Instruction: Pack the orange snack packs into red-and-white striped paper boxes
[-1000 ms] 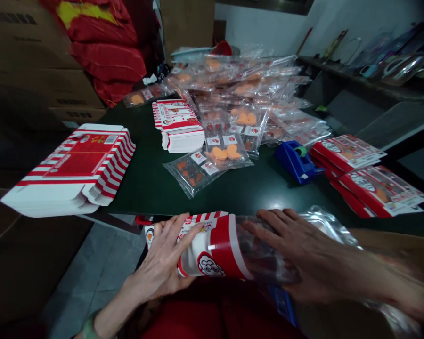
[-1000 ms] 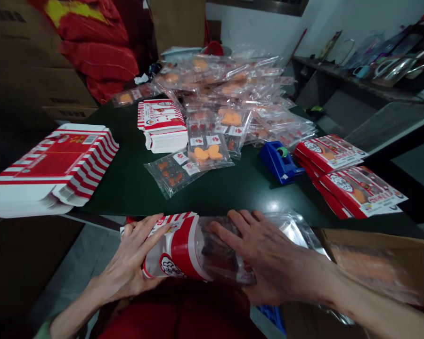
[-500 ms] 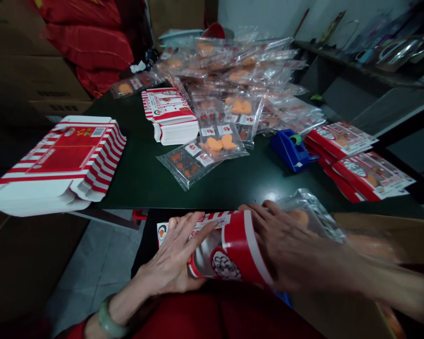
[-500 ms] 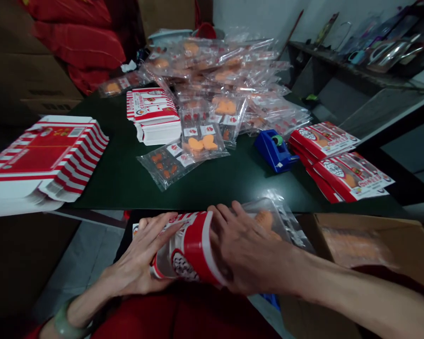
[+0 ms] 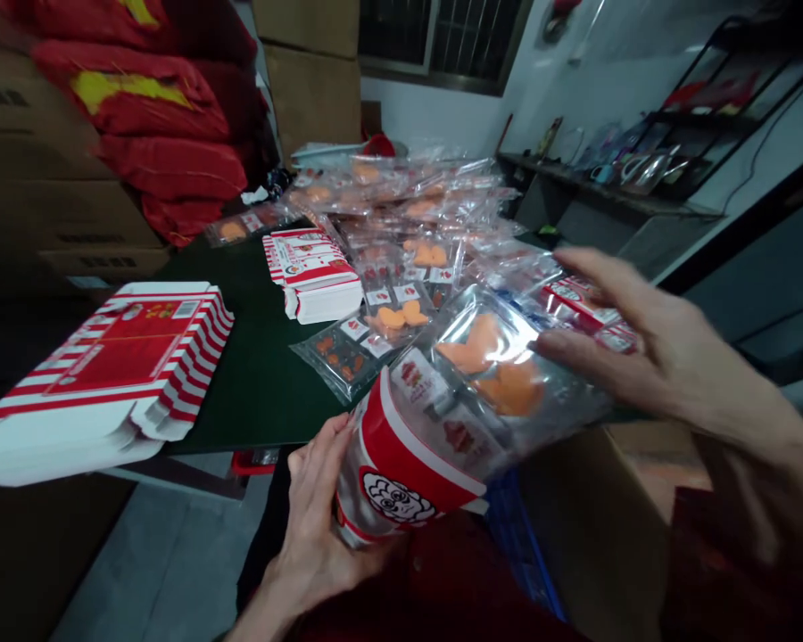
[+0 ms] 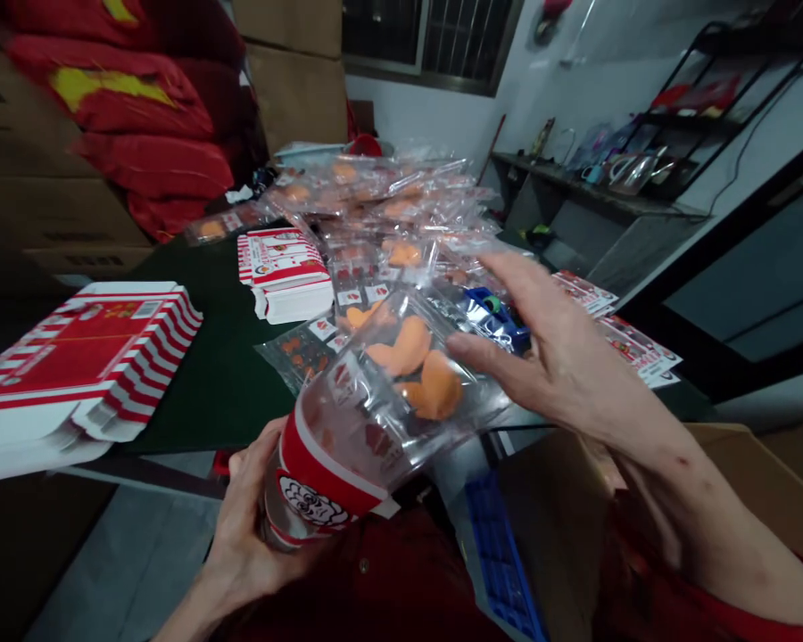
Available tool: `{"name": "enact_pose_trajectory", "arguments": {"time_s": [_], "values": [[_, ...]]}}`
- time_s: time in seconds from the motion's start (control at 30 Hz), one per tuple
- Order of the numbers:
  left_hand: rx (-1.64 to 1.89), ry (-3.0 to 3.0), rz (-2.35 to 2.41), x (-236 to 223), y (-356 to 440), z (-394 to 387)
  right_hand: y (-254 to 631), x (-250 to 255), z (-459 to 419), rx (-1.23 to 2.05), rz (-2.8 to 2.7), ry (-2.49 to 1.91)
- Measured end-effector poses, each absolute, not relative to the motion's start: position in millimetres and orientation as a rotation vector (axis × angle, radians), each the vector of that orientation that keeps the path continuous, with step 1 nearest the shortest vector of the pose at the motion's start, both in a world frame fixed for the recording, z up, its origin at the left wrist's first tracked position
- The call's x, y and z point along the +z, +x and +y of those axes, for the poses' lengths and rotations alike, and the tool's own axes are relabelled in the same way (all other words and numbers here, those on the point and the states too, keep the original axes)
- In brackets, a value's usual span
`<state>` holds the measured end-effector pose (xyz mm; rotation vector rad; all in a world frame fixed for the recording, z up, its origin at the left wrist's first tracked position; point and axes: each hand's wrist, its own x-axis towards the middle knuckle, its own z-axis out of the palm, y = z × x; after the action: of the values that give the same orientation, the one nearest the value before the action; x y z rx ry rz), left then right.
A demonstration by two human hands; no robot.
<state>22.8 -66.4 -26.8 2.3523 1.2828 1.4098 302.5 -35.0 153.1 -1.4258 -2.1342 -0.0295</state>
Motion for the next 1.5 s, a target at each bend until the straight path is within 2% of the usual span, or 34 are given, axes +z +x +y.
{"name": "enact_pose_trajectory", "arguments": {"time_s": [0.13,0.4,0.5,0.63,0.77,0.93,1.1,1.3,1.5], "values": [[1.325,2.495,1.315,-37.8,25.5,-67.1,291.3,123.7,-31.1,0.582,-2.228,-1.417],[1.284,2.469,1.454,-61.0,32.7,-77.9,241.1,82.2,-45.6,0.933,-2.6,-1.53],[1.269,2.434,1.491,-68.4,24.4,-81.4,231.6,66.7,-35.1,1.052,-2.706,-1.401],[1.249,2.183,1.377,-57.8,-9.1,-77.3,226.7,67.3,-21.4,1.047,-2.678,-1.214],[1.182,2.047,1.22,-33.7,-25.9,-65.8,218.6,95.6,-24.7,1.008,-2.841,-0.954],[0.934,1.776,1.041,-31.8,-4.6,-58.5,208.7,112.0,-40.9,0.854,-3.094,-1.211],[1.005,1.682,1.118,-49.5,5.2,-53.4,198.8,94.7,-42.8,0.718,-3.231,-1.386],[1.233,1.936,1.252,-61.9,-2.7,-64.3,200.2,85.6,-36.4,0.659,-3.165,-1.312],[1.338,2.127,1.057,-56.9,7.2,-79.1,196.4,76.1,-48.0,1.032,-3.08,-1.203]]}}
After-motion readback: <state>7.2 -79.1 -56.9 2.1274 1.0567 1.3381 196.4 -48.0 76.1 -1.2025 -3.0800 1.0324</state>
